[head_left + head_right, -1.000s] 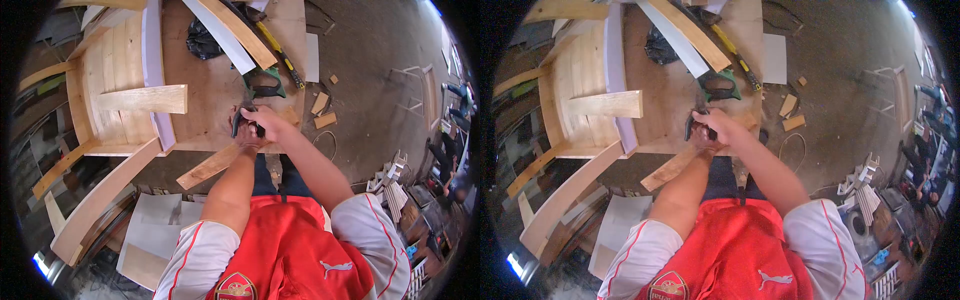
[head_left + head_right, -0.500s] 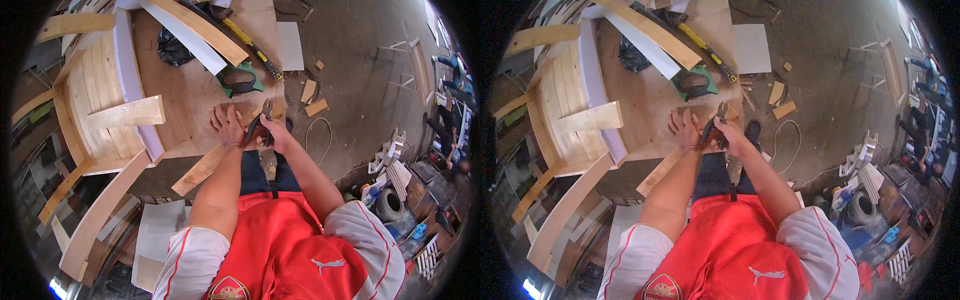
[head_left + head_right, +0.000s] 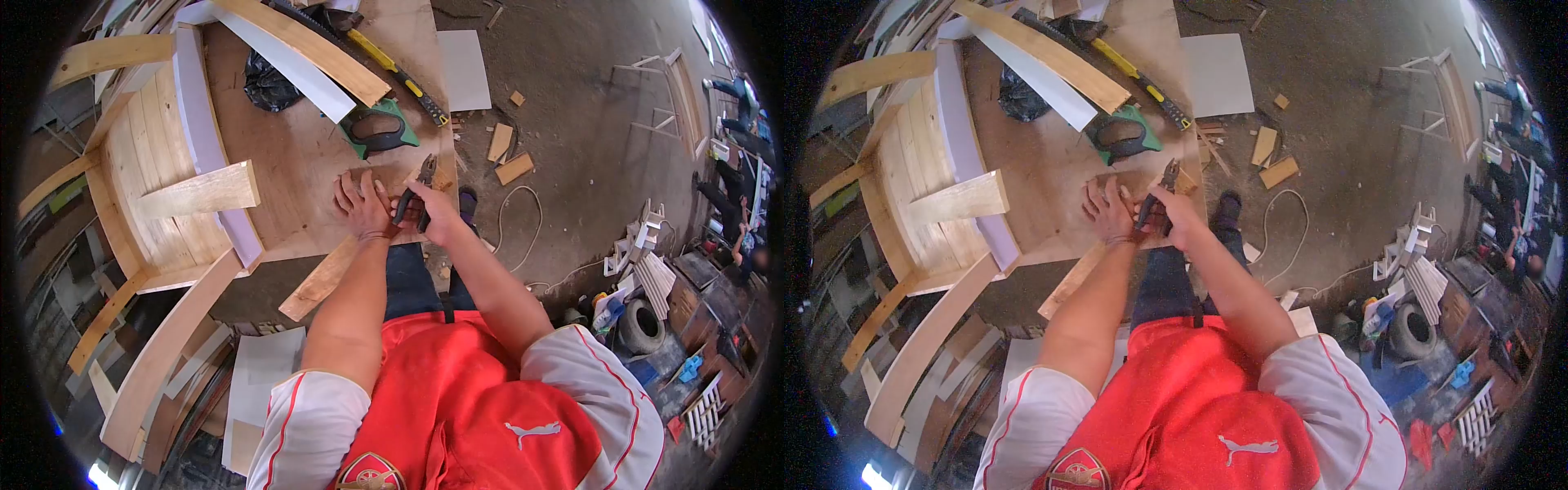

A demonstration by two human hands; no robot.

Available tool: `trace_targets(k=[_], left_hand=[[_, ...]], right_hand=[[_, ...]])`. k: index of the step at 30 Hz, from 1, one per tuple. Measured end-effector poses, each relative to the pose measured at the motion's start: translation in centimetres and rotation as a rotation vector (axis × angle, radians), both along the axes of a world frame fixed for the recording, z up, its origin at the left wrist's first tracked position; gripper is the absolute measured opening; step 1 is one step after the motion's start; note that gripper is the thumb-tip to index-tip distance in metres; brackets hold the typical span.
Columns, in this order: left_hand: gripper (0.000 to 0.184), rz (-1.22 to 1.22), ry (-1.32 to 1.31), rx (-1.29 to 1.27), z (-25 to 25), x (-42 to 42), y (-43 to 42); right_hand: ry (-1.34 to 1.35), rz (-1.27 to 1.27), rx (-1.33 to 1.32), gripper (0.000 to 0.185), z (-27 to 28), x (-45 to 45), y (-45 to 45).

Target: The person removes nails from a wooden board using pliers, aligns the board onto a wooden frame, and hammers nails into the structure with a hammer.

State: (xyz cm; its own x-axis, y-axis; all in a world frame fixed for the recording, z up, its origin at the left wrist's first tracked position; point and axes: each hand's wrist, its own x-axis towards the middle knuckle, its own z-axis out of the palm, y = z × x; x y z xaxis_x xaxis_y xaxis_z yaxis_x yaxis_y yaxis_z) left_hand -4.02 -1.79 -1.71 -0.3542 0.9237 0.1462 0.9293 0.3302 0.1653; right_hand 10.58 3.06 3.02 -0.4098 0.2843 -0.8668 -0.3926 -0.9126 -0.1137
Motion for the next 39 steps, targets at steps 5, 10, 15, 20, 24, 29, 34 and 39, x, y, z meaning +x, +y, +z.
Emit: trace_targets(k=[5,10,15,20,24,29,34,39], left_hand=[[0.037,0.011,-0.088,-0.105,2.1,0.3,0.2],[0.039,0.003,-0.079,-0.147,1.8,0.2,0.1],[0.040,-0.011,-0.043,-0.109,1.1,0.0,0.0],[0.039,-0.013,-0.060,-0.066,1.8,0.3,0.3],[0.039,0.000,-0.115,-0.086,1.9,0.4,0.4],[0.039,0.015,-0.110,-0.101,2.5,0.4,0.5],[0.039,0.020,-0.102,-0.114,1.8,0.6,0.4],[0.039,-0.005,-0.080,-0.106,0.9,-0.2,-0.1]], right_hand=[[-0.038,-0.080,-0.061,0.024,0.6,-1.3,0.1],[-0.096,-0.175,-0.031,0.019,1.0,-2.7,-0.1],[-0.135,-0.193,-0.099,0.015,1.2,-3.1,0.2],[-0.079,-0.209,-0.191,0.013,3.1,-2.5,1.5],[0.007,-0.214,-0.271,0.014,3.4,-1.7,2.7],[0.077,-0.093,-0.269,0.015,2.9,-0.3,3.3],[-0.012,0.046,-0.140,0.025,0.8,0.3,1.6],[0.085,-0.088,-0.245,0.027,0.4,-0.5,1.4]])
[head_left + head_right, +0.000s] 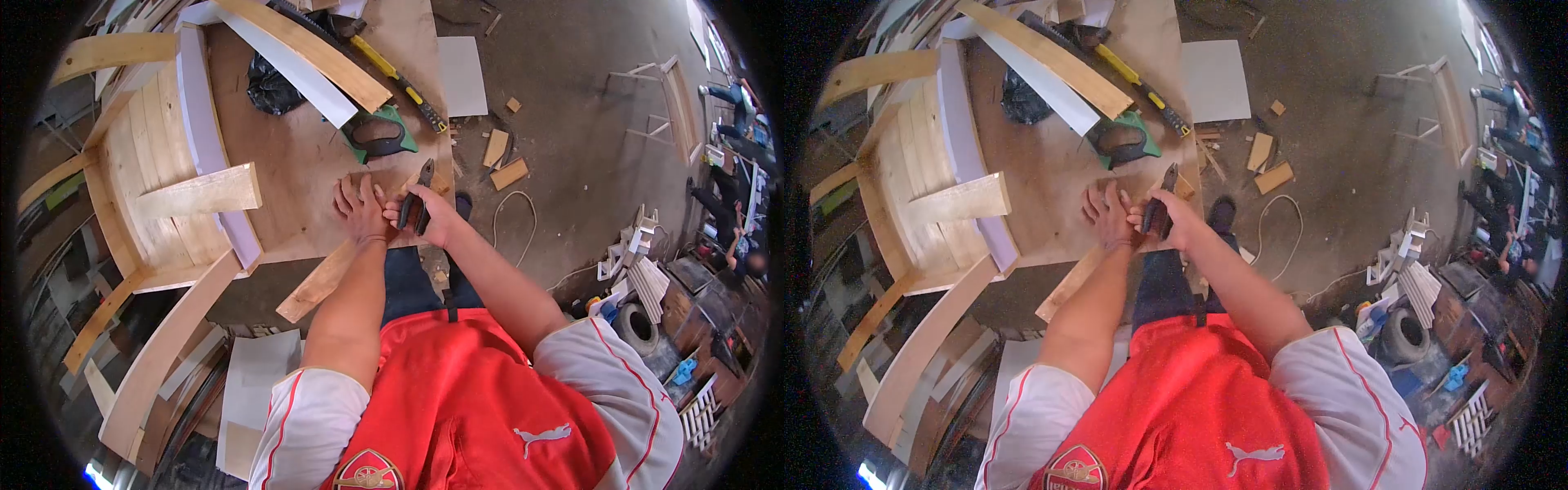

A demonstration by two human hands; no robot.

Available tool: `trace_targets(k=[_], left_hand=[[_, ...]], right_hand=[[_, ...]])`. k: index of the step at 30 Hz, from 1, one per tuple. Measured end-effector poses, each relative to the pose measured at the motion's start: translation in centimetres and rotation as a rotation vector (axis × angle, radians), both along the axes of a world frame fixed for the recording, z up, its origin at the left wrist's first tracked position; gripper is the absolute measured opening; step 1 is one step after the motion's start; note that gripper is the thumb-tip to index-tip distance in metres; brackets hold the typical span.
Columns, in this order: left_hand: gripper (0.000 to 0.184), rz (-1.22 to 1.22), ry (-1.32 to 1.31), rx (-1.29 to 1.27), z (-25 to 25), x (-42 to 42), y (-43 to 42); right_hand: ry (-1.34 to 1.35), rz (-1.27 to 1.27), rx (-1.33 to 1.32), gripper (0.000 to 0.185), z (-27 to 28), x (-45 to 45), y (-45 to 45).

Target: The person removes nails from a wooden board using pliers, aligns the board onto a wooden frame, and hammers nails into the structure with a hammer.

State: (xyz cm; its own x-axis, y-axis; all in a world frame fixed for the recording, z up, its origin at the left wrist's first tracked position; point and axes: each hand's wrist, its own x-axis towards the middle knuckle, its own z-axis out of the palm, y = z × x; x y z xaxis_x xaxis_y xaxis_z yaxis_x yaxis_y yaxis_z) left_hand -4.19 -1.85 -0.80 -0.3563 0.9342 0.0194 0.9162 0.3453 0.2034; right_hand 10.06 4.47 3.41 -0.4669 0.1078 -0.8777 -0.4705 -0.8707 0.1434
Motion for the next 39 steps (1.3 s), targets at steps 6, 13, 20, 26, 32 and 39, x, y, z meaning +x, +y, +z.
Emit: trace_targets(k=[6,13,20,26,32,39], left_hand=[[0.039,0.001,-0.007,-0.023,0.9,0.2,0.4],[0.037,0.029,-0.009,-0.017,1.4,0.5,0.8],[0.058,-0.010,-0.052,-0.119,4.3,0.5,1.0],[0.069,0.009,-0.014,-0.254,-1.4,0.2,-1.2],[0.060,-0.005,-0.029,-0.449,3.1,0.1,0.3],[0.035,0.072,-0.042,0.110,1.3,0.6,0.3]], right_hand=[[-0.122,0.018,0.133,0.019,0.4,-0.5,-0.2],[0.083,-0.013,0.032,0.021,4.1,1.2,3.0],[-0.096,0.505,0.438,0.024,9.1,-2.4,7.6],[0.096,0.702,0.375,0.028,2.8,-9.5,7.9],[0.049,0.693,0.431,0.028,4.8,-7.0,5.4],[-0.199,0.955,0.582,0.029,7.7,6.1,-0.1]])
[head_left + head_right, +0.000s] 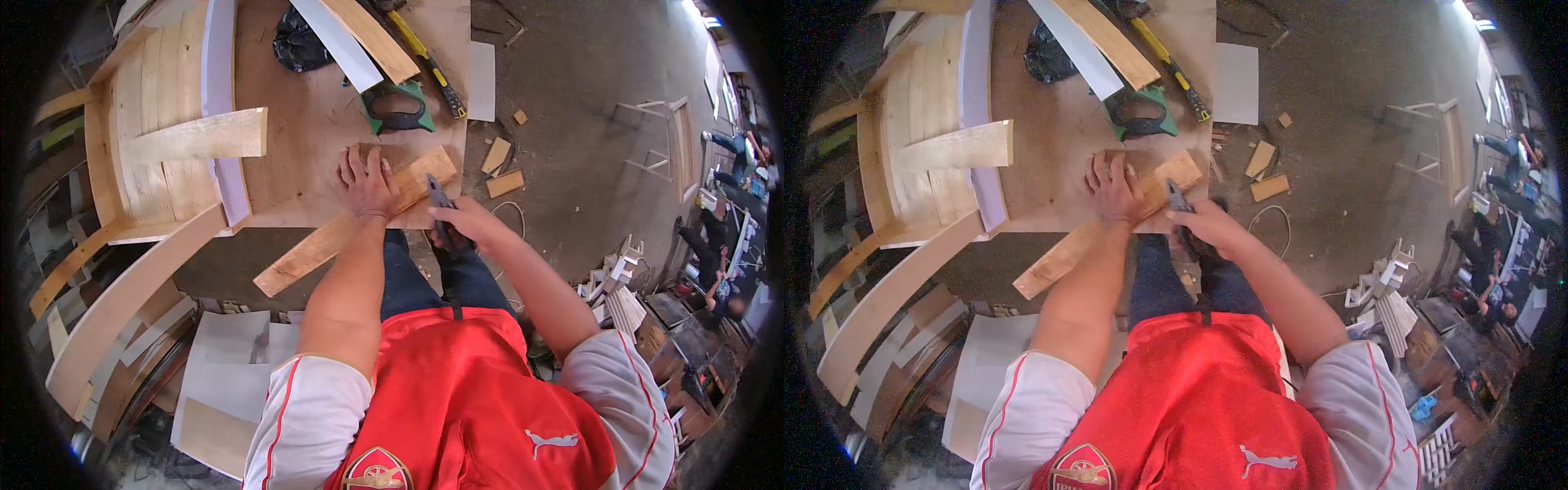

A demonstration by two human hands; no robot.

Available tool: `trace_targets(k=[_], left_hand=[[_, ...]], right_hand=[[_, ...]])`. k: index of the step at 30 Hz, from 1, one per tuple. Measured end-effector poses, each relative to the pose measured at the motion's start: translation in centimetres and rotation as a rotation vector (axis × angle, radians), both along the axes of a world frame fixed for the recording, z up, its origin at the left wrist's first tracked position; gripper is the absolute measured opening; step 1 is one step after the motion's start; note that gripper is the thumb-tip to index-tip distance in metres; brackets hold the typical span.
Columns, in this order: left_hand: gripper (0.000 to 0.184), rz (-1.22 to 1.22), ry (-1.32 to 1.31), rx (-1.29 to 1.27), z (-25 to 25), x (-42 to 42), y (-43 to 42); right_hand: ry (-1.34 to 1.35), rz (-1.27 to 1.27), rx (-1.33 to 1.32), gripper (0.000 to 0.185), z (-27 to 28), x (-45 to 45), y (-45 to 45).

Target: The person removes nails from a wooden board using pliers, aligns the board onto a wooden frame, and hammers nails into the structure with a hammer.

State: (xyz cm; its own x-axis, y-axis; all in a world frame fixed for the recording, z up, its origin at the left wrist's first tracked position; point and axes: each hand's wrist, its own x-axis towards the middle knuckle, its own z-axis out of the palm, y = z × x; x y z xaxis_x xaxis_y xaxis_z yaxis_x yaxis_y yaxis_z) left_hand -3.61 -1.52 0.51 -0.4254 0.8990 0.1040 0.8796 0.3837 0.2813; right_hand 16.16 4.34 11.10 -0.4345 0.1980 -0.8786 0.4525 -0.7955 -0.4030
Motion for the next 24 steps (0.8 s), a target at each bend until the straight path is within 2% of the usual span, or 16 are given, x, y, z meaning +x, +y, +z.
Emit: trace_targets(k=[3,7,10,16,24], left_hand=[[0.035,0.008,0.014,0.013,0.5,0.1,0.0],[0.033,0.028,-0.061,0.006,0.6,0.2,0.0],[0.034,0.024,-0.054,0.026,0.5,0.1,0.0],[0.034,0.046,-0.108,0.042,0.7,0.2,-0.2],[0.035,0.041,-0.096,0.035,0.5,-0.2,-0.3]], right_hand=[[-0.119,0.028,-0.046,0.029,0.7,3.3,0.6],[-0.222,0.152,0.031,0.029,-0.8,5.0,1.1],[-0.205,0.240,0.016,0.028,-1.6,5.0,1.3],[-0.227,0.567,0.185,0.028,-3.2,4.8,4.0],[-0.271,0.731,-0.013,0.026,-2.0,3.6,6.0]])
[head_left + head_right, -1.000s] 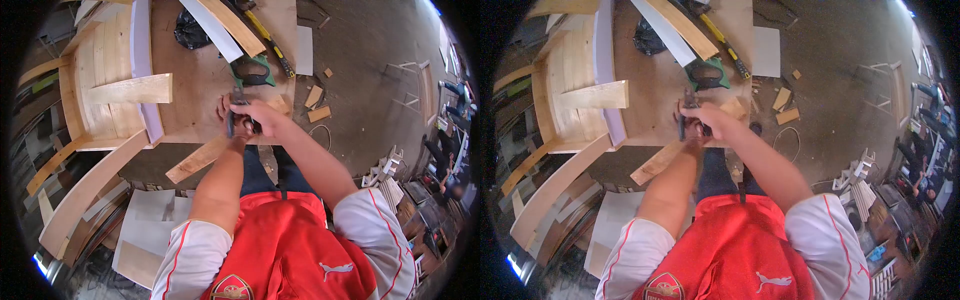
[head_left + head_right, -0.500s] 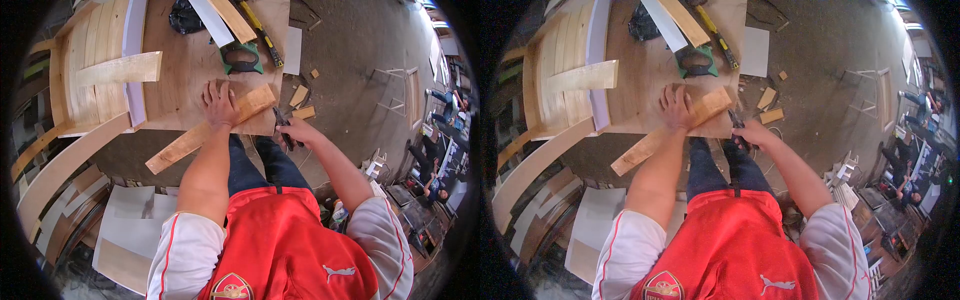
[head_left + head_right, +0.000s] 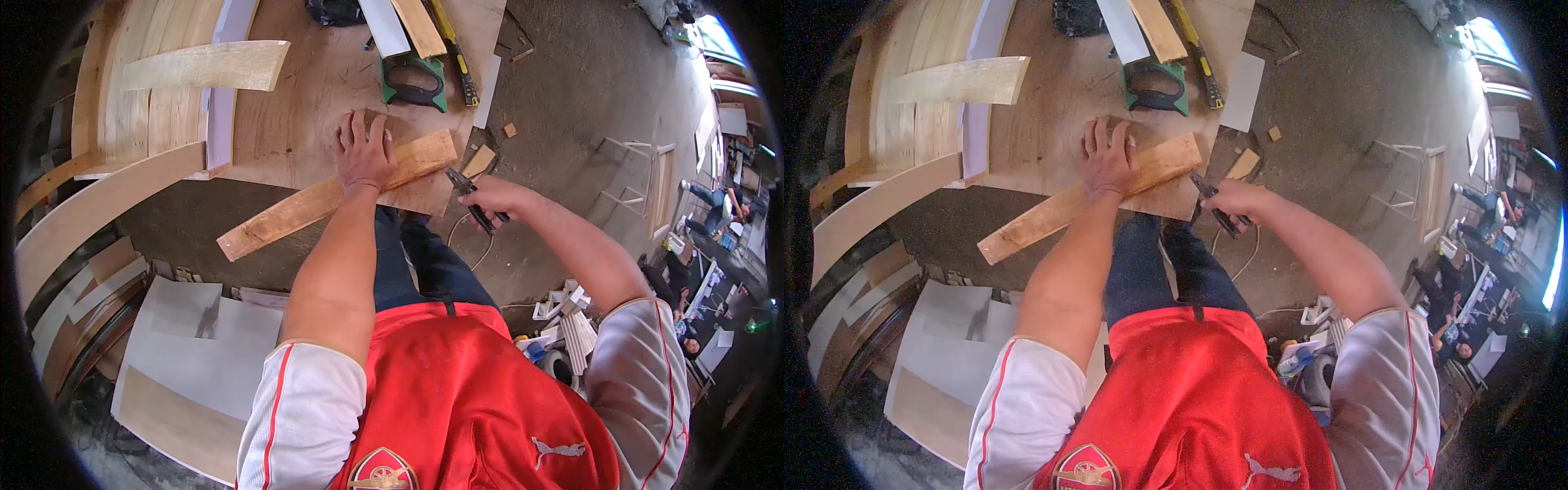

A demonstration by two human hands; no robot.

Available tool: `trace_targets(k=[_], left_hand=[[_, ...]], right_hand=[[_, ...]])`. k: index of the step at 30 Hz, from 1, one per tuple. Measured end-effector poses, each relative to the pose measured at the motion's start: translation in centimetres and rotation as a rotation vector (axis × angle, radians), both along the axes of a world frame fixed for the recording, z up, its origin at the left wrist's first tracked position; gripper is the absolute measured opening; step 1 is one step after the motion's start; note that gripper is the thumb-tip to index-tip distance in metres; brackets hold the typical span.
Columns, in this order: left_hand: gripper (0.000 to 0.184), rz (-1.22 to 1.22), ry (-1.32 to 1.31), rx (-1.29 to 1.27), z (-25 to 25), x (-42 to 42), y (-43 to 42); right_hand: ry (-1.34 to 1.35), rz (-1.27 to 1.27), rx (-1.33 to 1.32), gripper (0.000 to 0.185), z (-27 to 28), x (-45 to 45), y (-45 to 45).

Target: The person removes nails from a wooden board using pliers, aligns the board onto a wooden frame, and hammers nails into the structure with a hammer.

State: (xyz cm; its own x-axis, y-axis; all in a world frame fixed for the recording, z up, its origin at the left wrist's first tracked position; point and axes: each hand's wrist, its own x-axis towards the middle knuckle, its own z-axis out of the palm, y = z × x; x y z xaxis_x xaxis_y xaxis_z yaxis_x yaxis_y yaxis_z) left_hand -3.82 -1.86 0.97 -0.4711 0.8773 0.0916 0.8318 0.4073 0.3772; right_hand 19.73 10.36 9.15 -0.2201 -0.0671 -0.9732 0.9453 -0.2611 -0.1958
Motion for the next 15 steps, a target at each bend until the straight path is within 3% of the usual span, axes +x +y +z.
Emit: trace_targets(k=[4,15], left_hand=[[0.036,-0.006,-0.018,-0.004,-0.1,-0.1,0.0],[0.036,0.000,-0.002,0.053,-0.9,-0.4,-0.2]], right_hand=[[-0.170,0.084,0.032,0.026,-0.3,-0.9,0.8],[-0.306,0.296,-0.001,0.037,0.5,-5.4,2.5]])
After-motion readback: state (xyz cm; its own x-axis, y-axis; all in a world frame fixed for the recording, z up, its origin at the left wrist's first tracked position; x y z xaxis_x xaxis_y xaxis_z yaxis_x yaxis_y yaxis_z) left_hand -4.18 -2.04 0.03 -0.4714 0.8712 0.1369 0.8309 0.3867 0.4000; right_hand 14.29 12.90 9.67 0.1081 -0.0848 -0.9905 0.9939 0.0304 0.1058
